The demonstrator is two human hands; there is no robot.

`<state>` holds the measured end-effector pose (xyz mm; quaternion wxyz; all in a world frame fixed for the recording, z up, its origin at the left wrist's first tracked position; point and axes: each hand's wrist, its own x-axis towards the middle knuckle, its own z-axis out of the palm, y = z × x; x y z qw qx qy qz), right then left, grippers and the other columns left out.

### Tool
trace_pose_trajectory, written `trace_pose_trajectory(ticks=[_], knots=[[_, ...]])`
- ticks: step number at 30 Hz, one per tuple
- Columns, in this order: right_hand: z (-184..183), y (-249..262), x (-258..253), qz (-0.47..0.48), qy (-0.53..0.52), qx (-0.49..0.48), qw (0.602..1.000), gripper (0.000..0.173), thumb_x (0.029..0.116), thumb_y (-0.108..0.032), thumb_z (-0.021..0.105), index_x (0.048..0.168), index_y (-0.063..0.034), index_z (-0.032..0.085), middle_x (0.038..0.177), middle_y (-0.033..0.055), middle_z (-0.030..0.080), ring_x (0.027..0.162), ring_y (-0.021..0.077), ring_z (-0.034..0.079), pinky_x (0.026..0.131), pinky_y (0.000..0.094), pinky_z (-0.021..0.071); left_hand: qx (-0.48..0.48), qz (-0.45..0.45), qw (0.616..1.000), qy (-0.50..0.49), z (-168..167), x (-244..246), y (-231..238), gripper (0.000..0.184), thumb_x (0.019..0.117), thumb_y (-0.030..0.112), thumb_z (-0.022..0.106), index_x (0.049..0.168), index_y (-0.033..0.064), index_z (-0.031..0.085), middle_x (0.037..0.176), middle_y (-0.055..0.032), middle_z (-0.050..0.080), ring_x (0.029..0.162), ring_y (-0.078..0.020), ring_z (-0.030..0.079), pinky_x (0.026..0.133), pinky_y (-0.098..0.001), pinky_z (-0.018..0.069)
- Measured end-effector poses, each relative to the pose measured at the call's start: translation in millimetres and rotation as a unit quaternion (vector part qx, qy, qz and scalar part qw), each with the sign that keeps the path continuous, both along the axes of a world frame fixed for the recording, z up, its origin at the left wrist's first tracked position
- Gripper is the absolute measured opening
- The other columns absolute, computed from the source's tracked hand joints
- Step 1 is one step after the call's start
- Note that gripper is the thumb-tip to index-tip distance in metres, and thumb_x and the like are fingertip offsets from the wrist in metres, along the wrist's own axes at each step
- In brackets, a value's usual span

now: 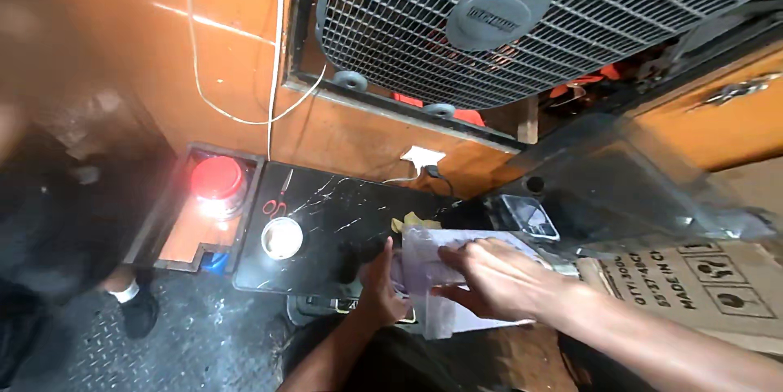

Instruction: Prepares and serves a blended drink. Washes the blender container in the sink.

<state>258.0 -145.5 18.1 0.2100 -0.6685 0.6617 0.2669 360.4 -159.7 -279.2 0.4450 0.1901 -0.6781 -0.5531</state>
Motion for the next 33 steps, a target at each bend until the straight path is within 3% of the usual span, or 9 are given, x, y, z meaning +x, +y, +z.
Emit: trace_pose_trajectory(ticks=[3, 14, 24, 26, 29, 33], knots=[[-5.0, 4.1, -4.7, 0.012, -0.02, -0.029, 0.999, 0.057, 0.0967, -0.061, 0.057, 0.099, -0.0045, 0.065, 0.075, 0.0158, 0.065, 0.078, 0.0382, 0.068, 0.072, 0.0569, 0.0537, -0.002, 0.007, 1.0, 0.014, -0.7, -0.7, -0.6, 0.114, 0.061, 0.019, 0.089, 0.15, -0.0183, 0.028, 0.139, -0.0294, 0.057, 0.131, -0.0299, 0.058, 0.113, -0.0428, 0.0457], [-1.7, 1.2, -9.5, -0.026, 0.003, -0.021, 0.999, 0.053, 0.0977, -0.058, 0.058, 0.101, -0.0055, 0.065, 0.079, 0.0151, 0.066, 0.082, 0.0373, 0.069, 0.075, 0.0557, 0.0534, -0.01, 0.014, 1.0, -0.023, -2.7, -1.4, 3.6, 0.115, 0.061, 0.022, 0.091, 0.151, -0.0159, 0.03, 0.138, -0.028, 0.058, 0.131, -0.0322, 0.057, 0.114, -0.0439, 0.0453], [-6.5, 5.6, -13.0, -0.031, -0.008, -0.046, 0.998, 0.054, 0.0973, -0.059, 0.057, 0.097, -0.0052, 0.065, 0.075, 0.0146, 0.065, 0.077, 0.0365, 0.068, 0.071, 0.0547, 0.0536, 0.017, -0.001, 0.996, -0.091, 4.5, 4.2, -4.4, 0.117, 0.0608, 0.022, 0.09, 0.153, -0.0134, 0.028, 0.142, -0.0284, 0.055, 0.134, -0.0338, 0.054, 0.115, -0.0434, 0.0429], [-9.4, 7.4, -17.3, -0.016, -0.017, -0.081, 0.996, 0.054, 0.0964, -0.059, 0.058, 0.093, -0.0055, 0.064, 0.07, 0.013, 0.063, 0.071, 0.0349, 0.067, 0.065, 0.0531, 0.0532, 0.002, 0.006, 0.996, -0.091, 3.3, 2.1, -7.2, 0.116, 0.0608, 0.024, 0.089, 0.152, -0.0139, 0.029, 0.141, -0.028, 0.055, 0.134, -0.0338, 0.053, 0.115, -0.0429, 0.0435], [-14.9, 18.1, -23.2, -0.023, -0.025, -0.103, 0.994, 0.058, 0.0956, -0.063, 0.056, 0.092, -0.0054, 0.064, 0.069, 0.0129, 0.062, 0.07, 0.035, 0.067, 0.066, 0.0539, 0.0538, 0.004, 0.017, 0.995, -0.101, 5.8, 4.1, -5.7, 0.116, 0.06, 0.024, 0.09, 0.153, -0.0123, 0.03, 0.143, -0.0291, 0.053, 0.135, -0.0352, 0.052, 0.115, -0.0434, 0.043], [-43.6, 61.7, -58.4, -0.064, -0.098, -0.311, 0.943, 0.056, 0.0881, -0.062, 0.065, 0.082, -0.0056, 0.064, 0.057, 0.0076, 0.056, 0.051, 0.025, 0.06, 0.049, 0.047, 0.0519, 0.022, 0.035, 0.993, -0.108, 19.8, 9.2, -16.3, 0.123, 0.0546, 0.026, 0.092, 0.153, -0.013, 0.029, 0.144, -0.0316, 0.05, 0.135, -0.039, 0.051, 0.112, -0.0494, 0.0442]])
